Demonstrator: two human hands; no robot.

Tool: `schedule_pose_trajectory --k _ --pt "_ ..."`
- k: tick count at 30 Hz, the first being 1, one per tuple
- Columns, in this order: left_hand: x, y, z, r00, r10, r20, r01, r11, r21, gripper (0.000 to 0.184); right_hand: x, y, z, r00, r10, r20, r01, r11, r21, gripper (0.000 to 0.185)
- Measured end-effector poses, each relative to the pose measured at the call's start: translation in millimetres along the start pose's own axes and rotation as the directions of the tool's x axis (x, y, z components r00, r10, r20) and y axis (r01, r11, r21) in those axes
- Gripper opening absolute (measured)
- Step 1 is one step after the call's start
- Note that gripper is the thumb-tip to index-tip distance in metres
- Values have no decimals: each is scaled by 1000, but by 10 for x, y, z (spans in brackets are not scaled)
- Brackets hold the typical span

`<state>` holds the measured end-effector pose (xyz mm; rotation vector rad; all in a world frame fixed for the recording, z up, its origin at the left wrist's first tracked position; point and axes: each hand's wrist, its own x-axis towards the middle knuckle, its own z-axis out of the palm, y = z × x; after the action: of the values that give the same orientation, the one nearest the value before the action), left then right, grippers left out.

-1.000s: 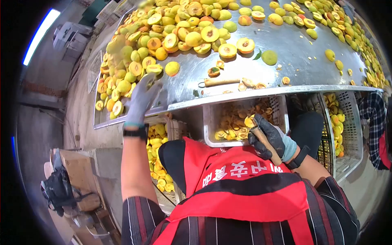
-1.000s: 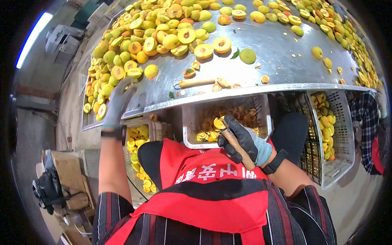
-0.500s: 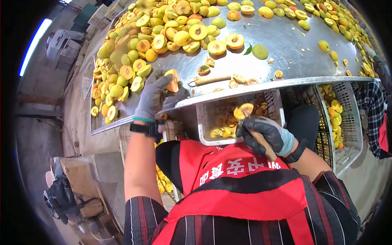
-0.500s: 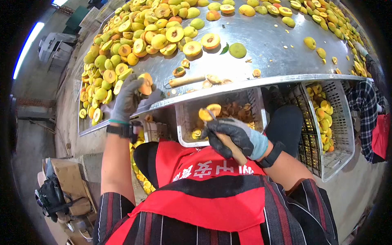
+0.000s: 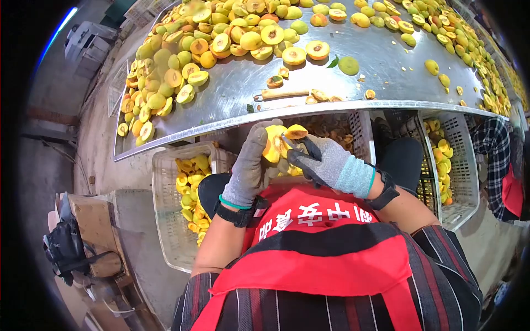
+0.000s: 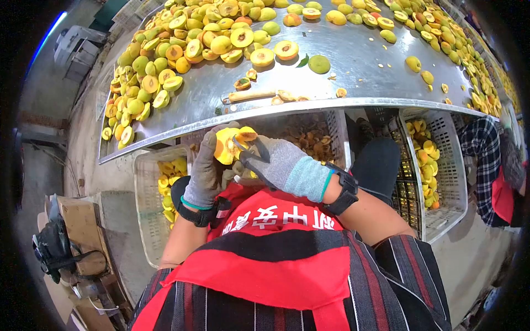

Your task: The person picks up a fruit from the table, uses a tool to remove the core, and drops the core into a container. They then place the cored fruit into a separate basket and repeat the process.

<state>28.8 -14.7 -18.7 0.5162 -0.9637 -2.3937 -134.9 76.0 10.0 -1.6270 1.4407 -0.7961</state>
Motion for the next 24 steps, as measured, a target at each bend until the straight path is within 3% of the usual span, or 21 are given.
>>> schedule_pose_trajectory --k 1,3,4,6,7,8,9,10,11,12,13,14,16,18,22,24 --pt "7 -49 38 994 83 -76 -76 993 85 51 -7 -34 -3 1000 -2 5 2 1000 -1 35" --pt "15 -105 57 974 171 -148 -144 974 175 48 -19 -119 -19 977 211 20 -212 973 88 32" --pt "19 -135 38 967 218 -136 -179 952 249 47 -28 -88 4 977 211 24 -212 973 87 32" --pt "24 -174 37 953 270 -134 -217 923 319 46 -39 65 97 999 27 -44 -25 998 51 31" --pt "23 -182 38 936 348 -52 -245 752 612 45 -43 153 177 989 73 -132 -57 991 124 31" --pt "8 -181 36 918 396 36 -244 489 837 45 -48 223 258 972 118 -203 -77 977 201 31" --pt "29 -200 86 893 449 15 -301 572 763 43 -54 269 299 967 97 -236 -44 974 222 29" --pt "33 -267 51 894 447 -5 -305 619 724 42 -80 157 263 965 243 -103 -177 886 429 26" --pt "49 -224 130 825 557 95 -326 332 885 39 -105 45 180 944 329 31 -290 779 556 24" --pt "67 -229 198 758 647 83 -393 351 850 18 -110 -3 137 901 397 177 -411 644 646 22" --pt "9 -181 327 816 571 -89 -320 575 753 15 -102 6 189 929 359 93 -347 753 559 22" --pt "-4 -176 390 857 499 -132 -366 768 526 14 -102 29 218 951 308 2 -275 846 458 22" --pt "-11 -170 341 914 392 -109 -240 737 632 31 -121 159 312 961 -99 -258 101 995 -8 23" --pt "1 -134 292 902 412 -130 -214 688 694 28 -119 96 264 987 0 -162 -24 989 -144 21" --pt "53 -22 165 955 287 -72 -159 701 695 26 -155 23 256 991 -26 -133 30 999 27 22" --pt "72 65 109 995 -22 -93 84 668 739 28 -164 60 239 999 -7 -46 11 996 93 23"
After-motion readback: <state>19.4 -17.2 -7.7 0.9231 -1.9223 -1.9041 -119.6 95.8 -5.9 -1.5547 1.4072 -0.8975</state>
